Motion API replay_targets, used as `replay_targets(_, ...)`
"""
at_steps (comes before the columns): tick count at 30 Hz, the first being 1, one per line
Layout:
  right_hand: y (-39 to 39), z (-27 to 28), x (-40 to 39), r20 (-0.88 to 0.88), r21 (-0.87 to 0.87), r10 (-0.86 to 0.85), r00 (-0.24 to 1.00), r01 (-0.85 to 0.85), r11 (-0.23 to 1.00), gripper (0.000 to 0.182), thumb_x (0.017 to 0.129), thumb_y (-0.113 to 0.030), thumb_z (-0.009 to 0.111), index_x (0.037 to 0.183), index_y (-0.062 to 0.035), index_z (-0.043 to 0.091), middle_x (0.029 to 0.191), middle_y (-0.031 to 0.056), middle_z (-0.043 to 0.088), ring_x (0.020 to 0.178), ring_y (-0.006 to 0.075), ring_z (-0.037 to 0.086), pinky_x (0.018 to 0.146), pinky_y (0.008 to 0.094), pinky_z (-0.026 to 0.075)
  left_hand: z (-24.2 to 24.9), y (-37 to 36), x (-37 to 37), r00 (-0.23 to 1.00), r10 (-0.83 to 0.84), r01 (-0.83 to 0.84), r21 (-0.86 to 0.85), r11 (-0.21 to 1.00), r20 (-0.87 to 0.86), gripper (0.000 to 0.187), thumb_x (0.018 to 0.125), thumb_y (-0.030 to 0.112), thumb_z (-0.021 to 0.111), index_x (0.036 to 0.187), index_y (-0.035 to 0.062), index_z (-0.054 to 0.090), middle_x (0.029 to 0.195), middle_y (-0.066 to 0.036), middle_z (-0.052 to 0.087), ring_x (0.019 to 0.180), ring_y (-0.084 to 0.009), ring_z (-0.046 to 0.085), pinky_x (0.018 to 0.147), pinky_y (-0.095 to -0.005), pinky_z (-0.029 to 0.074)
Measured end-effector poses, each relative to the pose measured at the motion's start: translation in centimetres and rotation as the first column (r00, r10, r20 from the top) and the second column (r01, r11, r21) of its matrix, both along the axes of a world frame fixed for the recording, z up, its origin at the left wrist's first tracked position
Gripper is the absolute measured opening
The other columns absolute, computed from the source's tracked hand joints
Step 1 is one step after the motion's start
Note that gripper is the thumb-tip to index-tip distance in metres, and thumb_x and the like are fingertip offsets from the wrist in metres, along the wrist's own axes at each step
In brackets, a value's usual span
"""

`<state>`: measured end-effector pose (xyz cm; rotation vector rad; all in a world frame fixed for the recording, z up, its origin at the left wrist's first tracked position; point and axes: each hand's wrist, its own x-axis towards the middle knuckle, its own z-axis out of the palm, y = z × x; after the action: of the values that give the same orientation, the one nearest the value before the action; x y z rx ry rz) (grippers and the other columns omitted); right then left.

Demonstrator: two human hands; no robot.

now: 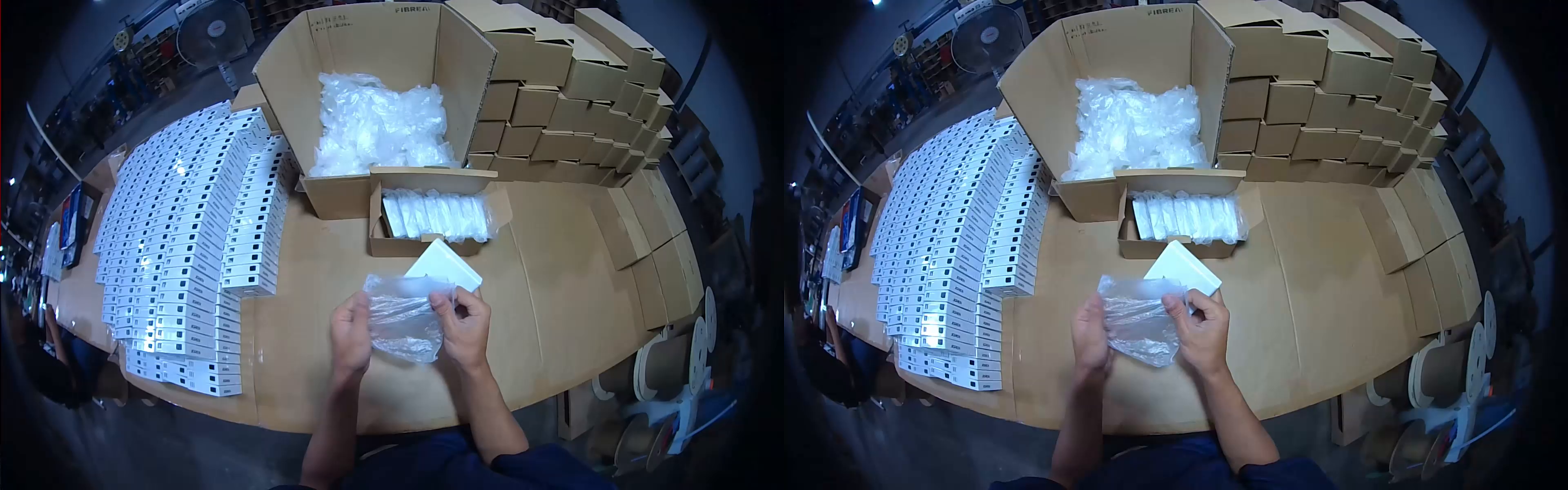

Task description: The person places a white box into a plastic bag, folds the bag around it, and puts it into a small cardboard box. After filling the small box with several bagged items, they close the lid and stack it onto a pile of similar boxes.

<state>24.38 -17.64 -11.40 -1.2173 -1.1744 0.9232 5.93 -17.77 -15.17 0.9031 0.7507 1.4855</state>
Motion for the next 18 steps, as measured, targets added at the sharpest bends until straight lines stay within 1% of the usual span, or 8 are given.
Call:
replay_targets(1,0.0,-0.2,0.1,-0.001,0.014,-0.02,1.0,0.02,1.0,0.031,0.096,-0.025,0.079,0.086,0.0034,0.073,0.087,0.0026,0.058,0.084,0.0117,0.05,0.074,0.0288,0.041,-3.5,0.6,-1.0,0.964,-0.071,0.042,0.118,0.992,0.258,0.035,0.106,0.033,0.063,0.116,0.0004,0.057,0.101,-0.005,0.066,0.093,-0.011,0.061,0.085,-0.0292,0.052)
replay_targets(3,0.2,-0.3,0.3,0.006,0.037,-0.029,1.0,0.029,0.999,0.031,0.096,-0.025,0.079,0.087,0.0036,0.073,0.09,0.0034,0.057,0.083,0.0117,0.05,0.071,0.0282,0.041,-4.1,0.9,-1.1,0.878,-0.073,0.003,0.147,0.989,0.474,0.033,0.105,0.029,0.065,0.12,-0.0001,0.06,0.102,-0.006,0.068,0.096,-0.0124,0.064,0.087,-0.0296,0.053)
replay_targets(5,0.2,-0.1,0.7,0.02,0.049,-0.014,1.0,0.013,0.999,0.029,0.095,-0.024,0.081,0.09,0.0039,0.074,0.098,0.0049,0.057,0.082,0.0109,0.05,0.068,0.0267,0.041,0.5,0.5,0.3,0.902,0.104,-0.094,-0.045,0.995,0.419,0.028,0.103,0.021,0.069,0.119,-0.0005,0.064,0.1,-0.006,0.07,0.098,-0.0134,0.066,0.09,-0.0294,0.053)
replay_targets(8,0.5,-0.4,0.6,0.001,0.092,0.028,1.0,-0.028,0.995,0.028,0.094,-0.023,0.081,0.093,0.0036,0.074,0.1,0.0052,0.057,0.083,0.0113,0.051,0.068,0.0268,0.042,4.5,-0.6,0.8,0.967,0.035,-0.046,-0.039,0.998,-0.254,0.023,0.095,0.009,0.076,0.114,-0.0013,0.068,0.099,-0.006,0.072,0.098,-0.0132,0.068,0.089,-0.0289,0.055)
replay_targets(11,0.1,1.0,-0.3,0.146,0.099,-0.106,0.984,0.092,0.991,0.024,0.092,-0.02,0.083,0.094,0.0025,0.074,0.101,0.0058,0.057,0.082,0.011,0.052,0.065,0.0259,0.043,4.1,-0.7,1.0,0.946,-0.124,0.051,-0.239,0.97,-0.299,0.033,0.089,0.002,0.081,0.118,-0.002,0.066,0.106,-0.007,0.073,0.098,-0.0131,0.069,0.089,-0.0289,0.056)
replay_targets(15,0.3,0.0,0.0,0.218,0.335,-0.26,0.941,0.178,0.925,0.017,0.083,-0.009,0.088,0.094,-0.0018,0.076,0.099,0.0049,0.056,0.078,0.0114,0.052,0.058,0.0244,0.042,3.1,-0.9,1.5,0.951,-0.014,-0.036,-0.156,0.987,-0.31,0.034,0.089,0.005,0.082,0.118,-0.004,0.066,0.108,-0.008,0.074,0.096,-0.0133,0.069,0.087,-0.0294,0.057)
replay_targets(16,-0.6,0.9,0.1,0.238,0.115,-0.2,0.951,0.177,0.978,0.017,0.082,-0.004,0.087,0.095,-0.0027,0.077,0.103,0.009,0.06,0.086,0.018,0.059,0.069,0.029,0.049,2.7,-1.0,1.4,0.942,-0.015,-0.04,-0.157,0.987,-0.336,0.033,0.089,0.004,0.081,0.117,-0.0044,0.066,0.107,-0.009,0.074,0.096,-0.0137,0.07,0.086,-0.0294,0.057)
replay_targets(18,-0.4,0.1,0.1,0.23,0.247,-0.245,0.942,0.187,0.951,0.017,0.081,-0.002,0.086,0.097,-0.0034,0.078,0.111,0.0147,0.063,0.097,0.024,0.063,0.08,0.0327,0.052,2.5,-0.9,1.4,0.943,-0.004,-0.061,-0.185,0.981,-0.333,0.033,0.089,0.004,0.08,0.117,-0.0046,0.065,0.107,-0.009,0.074,0.096,-0.0141,0.07,0.085,-0.0295,0.057)
